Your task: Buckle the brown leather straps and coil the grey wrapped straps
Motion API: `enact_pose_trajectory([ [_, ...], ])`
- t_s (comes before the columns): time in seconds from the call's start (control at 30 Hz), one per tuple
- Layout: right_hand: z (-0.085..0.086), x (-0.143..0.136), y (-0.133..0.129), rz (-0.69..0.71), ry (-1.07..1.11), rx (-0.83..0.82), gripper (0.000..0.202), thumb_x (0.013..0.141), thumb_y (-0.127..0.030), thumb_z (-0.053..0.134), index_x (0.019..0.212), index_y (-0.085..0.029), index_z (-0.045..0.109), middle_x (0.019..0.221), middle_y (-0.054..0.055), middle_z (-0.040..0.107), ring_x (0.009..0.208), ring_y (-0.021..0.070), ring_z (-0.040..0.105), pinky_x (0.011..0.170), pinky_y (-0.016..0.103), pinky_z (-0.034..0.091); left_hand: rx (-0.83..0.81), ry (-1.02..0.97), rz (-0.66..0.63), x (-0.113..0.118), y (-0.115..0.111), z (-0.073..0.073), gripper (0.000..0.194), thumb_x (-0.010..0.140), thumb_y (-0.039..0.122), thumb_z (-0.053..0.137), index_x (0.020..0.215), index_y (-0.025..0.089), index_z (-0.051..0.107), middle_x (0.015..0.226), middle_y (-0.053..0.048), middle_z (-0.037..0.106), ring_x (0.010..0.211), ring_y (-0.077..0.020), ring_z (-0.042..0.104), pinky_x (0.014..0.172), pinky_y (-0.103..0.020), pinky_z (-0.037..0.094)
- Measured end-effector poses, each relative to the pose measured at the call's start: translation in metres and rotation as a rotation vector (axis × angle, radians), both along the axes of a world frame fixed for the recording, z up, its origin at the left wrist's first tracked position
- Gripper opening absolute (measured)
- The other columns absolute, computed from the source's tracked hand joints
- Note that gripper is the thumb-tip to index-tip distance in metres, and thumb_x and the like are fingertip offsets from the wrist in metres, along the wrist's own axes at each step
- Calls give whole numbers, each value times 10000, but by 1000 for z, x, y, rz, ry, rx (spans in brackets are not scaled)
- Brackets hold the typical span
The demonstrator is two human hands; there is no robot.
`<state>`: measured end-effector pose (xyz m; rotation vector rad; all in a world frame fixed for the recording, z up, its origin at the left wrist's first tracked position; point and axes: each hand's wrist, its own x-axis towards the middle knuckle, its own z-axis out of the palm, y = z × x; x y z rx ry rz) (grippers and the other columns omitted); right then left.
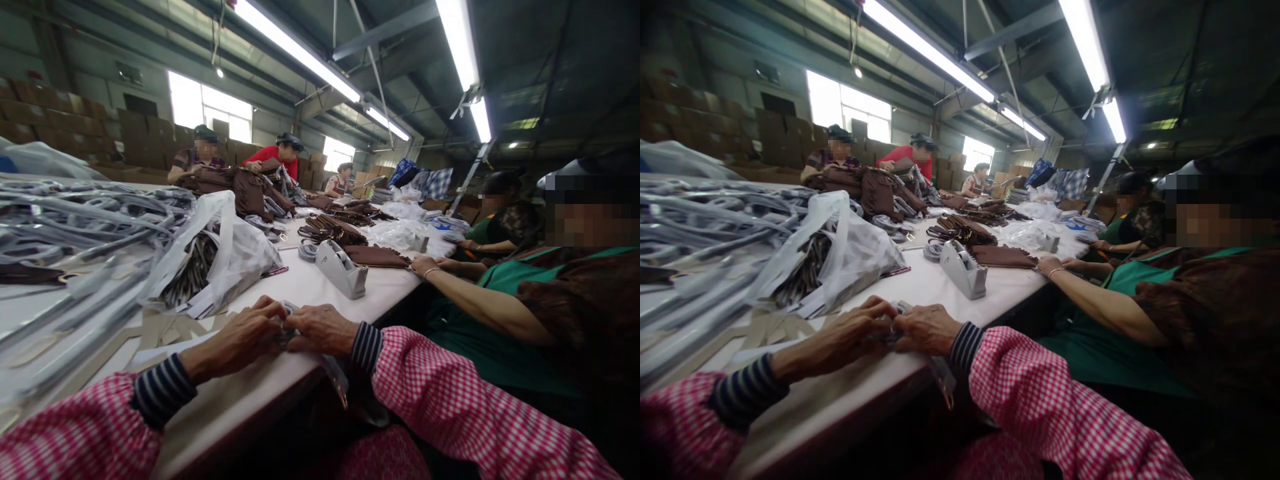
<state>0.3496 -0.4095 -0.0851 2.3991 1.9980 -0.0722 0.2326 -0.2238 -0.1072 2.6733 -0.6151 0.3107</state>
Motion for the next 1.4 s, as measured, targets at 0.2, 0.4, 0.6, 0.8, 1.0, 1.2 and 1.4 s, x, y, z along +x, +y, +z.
enact_pose_trajectory([
  [0.2,5,19,-10,74,54,-57,522,914,-445,750,1339,-190,588,1156,96,717,1002,261,669,750,322,449,-20,25,-81,-4,12,13,212,915,109,592,981,251,734,1268,-64,632,1182,-248,556,1010,-339,485],
  [0.4,-4,27,0,47,108,23,284,940,-327,737,1208,-238,713,1147,75,746,1023,240,679,809,304,442,-40,116,-135,0,28,16,186,944,133,598,1025,247,722,1250,-42,669,1206,-229,556,1032,-329,436],
  [0.6,-6,28,4,46,132,26,248,926,-286,742,1170,-244,751,1076,73,764,978,242,680,808,304,429,173,28,199,-3,-9,-4,217,961,316,643,1154,219,666,1078,-82,669,1023,-292,508,856,-423,396],
  [0.8,-9,39,1,19,384,57,321,857,-246,808,1168,-207,741,896,-10,699,822,162,626,715,232,405,208,55,240,-3,-24,-8,191,1015,218,475,1017,190,664,1022,-93,658,997,-288,483,832,-433,346],
  [1.0,-7,37,-17,-59,472,150,598,788,-174,846,1324,-215,584,799,-72,618,722,126,572,675,219,391,155,43,167,3,-13,-9,142,984,233,519,972,197,656,983,-74,660,962,-283,490,796,-413,326],
  [1.2,-13,30,-26,-74,373,221,112,850,-242,820,822,-178,733,823,-18,681,803,146,625,731,234,407,80,-14,187,-3,-15,-9,137,946,222,530,929,220,666,992,-60,673,961,-260,510,831,-393,371],
  [1.4,-28,21,-14,-37,478,332,117,876,-306,793,867,-190,781,912,15,747,871,175,667,778,242,464,49,-41,170,-6,-16,-11,159,951,220,512,982,235,667,1048,-55,682,972,-250,488,854,-398,389],
])
